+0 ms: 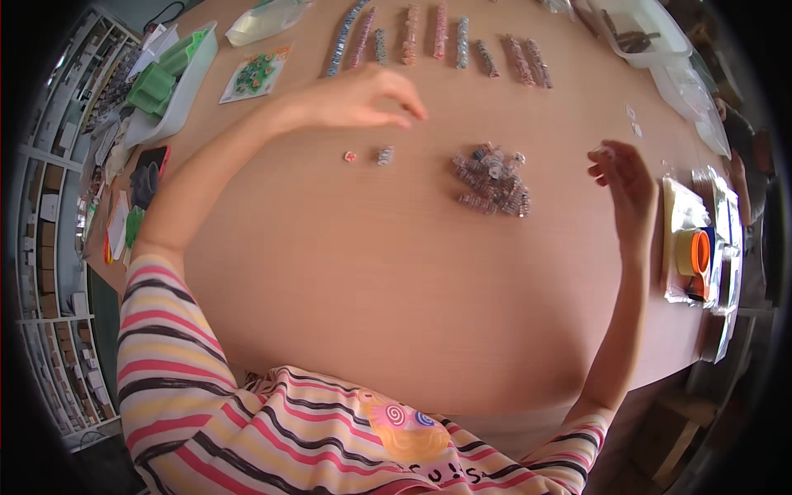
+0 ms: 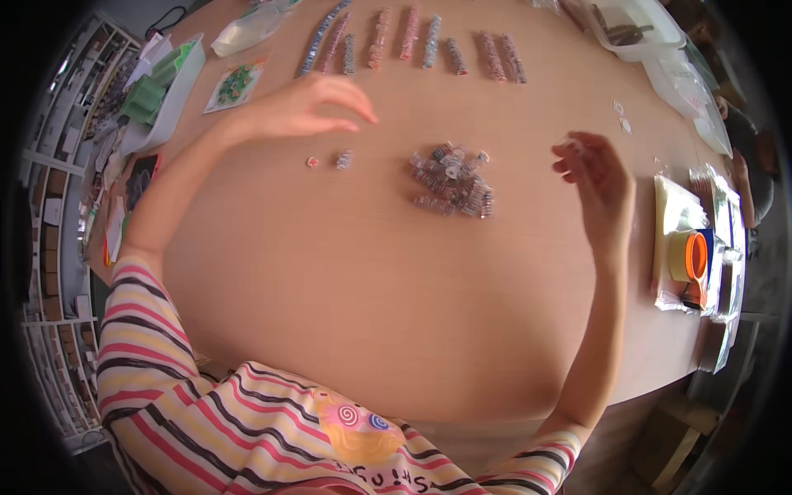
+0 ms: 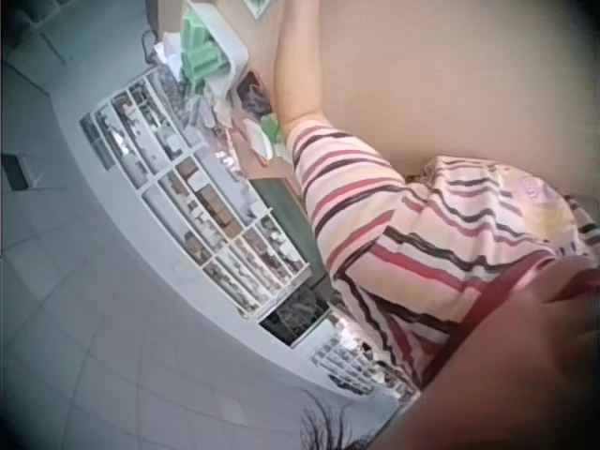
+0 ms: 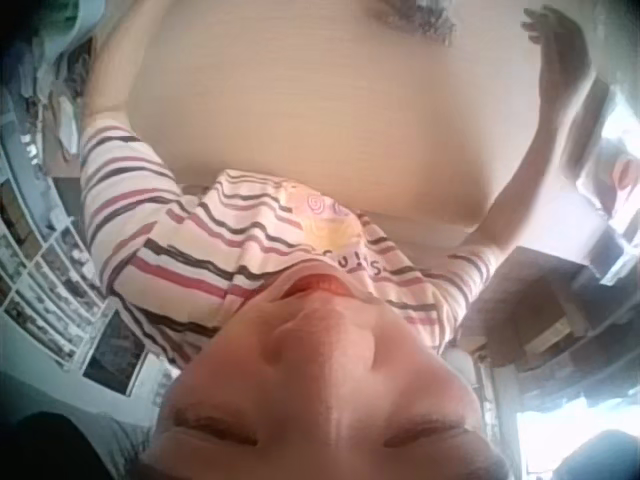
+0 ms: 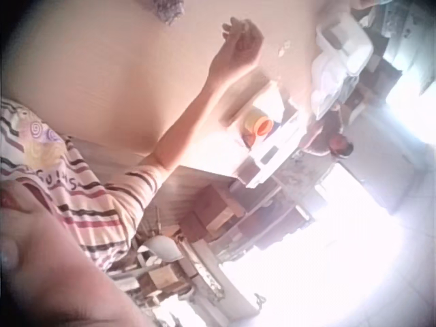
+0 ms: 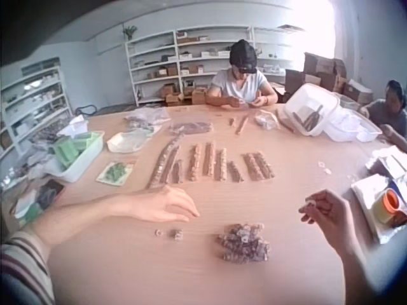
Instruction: The person assembles small plastic decorations by hand, combining them with small beads from sorting trays to create finished assemblies.
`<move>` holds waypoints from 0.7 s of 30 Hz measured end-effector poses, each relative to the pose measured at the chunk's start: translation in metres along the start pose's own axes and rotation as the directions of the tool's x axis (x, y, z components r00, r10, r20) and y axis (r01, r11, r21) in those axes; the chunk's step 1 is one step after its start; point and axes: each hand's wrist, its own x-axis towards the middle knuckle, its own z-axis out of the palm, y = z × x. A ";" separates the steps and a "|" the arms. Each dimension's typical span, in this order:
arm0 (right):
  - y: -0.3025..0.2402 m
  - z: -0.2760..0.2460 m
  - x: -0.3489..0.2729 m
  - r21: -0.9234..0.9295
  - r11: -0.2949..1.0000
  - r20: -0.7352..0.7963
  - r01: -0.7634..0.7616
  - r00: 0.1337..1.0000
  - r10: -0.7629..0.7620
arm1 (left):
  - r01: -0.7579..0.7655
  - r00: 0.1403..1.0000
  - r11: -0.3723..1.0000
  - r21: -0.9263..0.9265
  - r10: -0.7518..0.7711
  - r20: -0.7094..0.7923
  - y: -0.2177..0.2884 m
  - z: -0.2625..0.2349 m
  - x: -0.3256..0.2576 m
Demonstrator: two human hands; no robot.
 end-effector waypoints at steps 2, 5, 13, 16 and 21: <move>-0.023 0.055 -0.021 0.025 0.998 0.166 -0.056 0.985 0.051 | 0.224 0.972 0.969 -0.107 -0.230 -0.045 -0.007 0.013 -0.064; -0.046 0.119 -0.044 0.071 0.991 0.340 -0.113 0.937 0.082 | 0.253 0.947 0.939 -0.231 -0.290 -0.140 -0.011 0.044 -0.096; -0.055 0.222 -0.077 -0.001 0.974 0.472 -0.227 0.859 0.200 | 0.017 0.885 0.975 -0.221 -0.117 -0.450 -0.031 0.094 -0.108; -0.055 0.228 -0.074 0.005 0.986 0.476 -0.168 0.867 0.145 | 0.107 0.921 0.862 -0.495 -0.273 -0.277 -0.010 0.089 -0.105; -0.045 0.227 -0.062 0.148 0.940 0.295 -0.307 0.921 0.254 | 0.267 0.929 0.391 -0.881 -0.349 0.127 0.009 0.091 -0.094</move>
